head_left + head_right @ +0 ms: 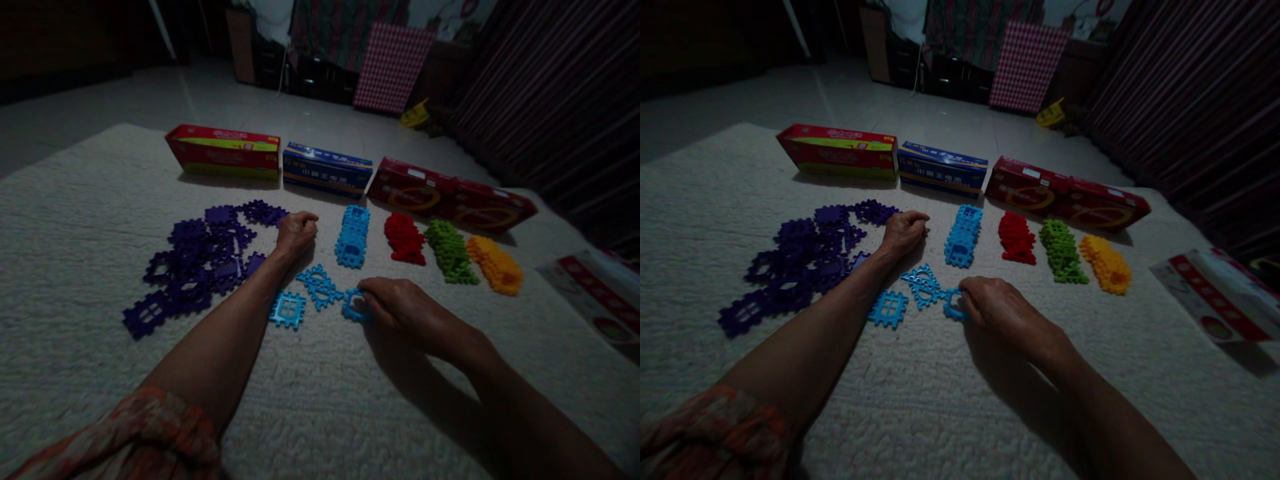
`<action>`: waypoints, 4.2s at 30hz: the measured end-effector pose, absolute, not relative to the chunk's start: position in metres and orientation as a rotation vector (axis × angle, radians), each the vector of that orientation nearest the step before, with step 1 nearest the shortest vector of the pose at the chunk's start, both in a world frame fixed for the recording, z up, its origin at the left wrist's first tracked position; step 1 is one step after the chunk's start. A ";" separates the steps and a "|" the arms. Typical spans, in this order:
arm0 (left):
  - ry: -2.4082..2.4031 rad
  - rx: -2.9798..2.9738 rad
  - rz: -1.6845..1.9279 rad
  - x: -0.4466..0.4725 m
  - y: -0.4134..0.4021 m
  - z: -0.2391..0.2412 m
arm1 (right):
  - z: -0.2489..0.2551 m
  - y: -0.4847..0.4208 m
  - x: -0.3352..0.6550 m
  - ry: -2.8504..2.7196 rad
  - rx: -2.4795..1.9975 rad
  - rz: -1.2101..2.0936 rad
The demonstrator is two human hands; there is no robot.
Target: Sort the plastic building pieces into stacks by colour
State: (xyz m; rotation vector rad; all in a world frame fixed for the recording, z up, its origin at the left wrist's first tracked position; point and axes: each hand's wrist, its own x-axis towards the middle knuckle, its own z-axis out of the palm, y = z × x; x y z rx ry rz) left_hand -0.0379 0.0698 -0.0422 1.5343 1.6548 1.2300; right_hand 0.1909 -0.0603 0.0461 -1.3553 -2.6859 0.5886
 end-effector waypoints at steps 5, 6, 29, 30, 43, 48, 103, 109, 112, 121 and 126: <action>1.651 1.545 1.229 -0.038 0.068 -0.039 | 0.038 -0.063 0.198 -2.673 -1.305 0.498; 1.656 1.548 1.220 -0.038 0.068 -0.038 | 0.038 -0.065 0.198 -2.700 -1.304 0.513; 1.605 1.399 1.260 -0.037 0.069 -0.038 | -0.001 -0.027 0.181 -2.334 -1.247 -0.033; 1.583 1.350 1.278 -0.037 0.070 -0.038 | -0.001 -0.026 0.182 -2.338 -1.237 -0.033; 1.391 0.910 1.350 -0.041 0.064 -0.012 | 0.003 -0.070 0.140 -2.532 -0.677 0.171; 1.380 0.909 1.378 -0.040 0.063 -0.011 | 0.003 -0.092 0.123 -2.775 -0.741 0.246; 1.379 0.921 1.378 -0.036 0.064 -0.015 | 0.007 -0.031 0.177 -2.131 -1.223 0.055; 1.393 0.910 1.356 -0.037 0.064 -0.012 | 0.010 -0.040 0.170 -2.336 -0.958 0.179; 1.387 0.921 1.358 -0.038 0.065 -0.013 | 0.008 -0.048 0.163 -2.458 -0.804 0.319; 1.372 0.938 1.371 -0.037 0.064 -0.014 | 0.005 -0.065 0.147 -2.593 -0.900 0.436; 1.392 0.931 1.357 -0.037 0.062 -0.010 | 0.004 -0.065 0.142 -2.579 -0.947 0.419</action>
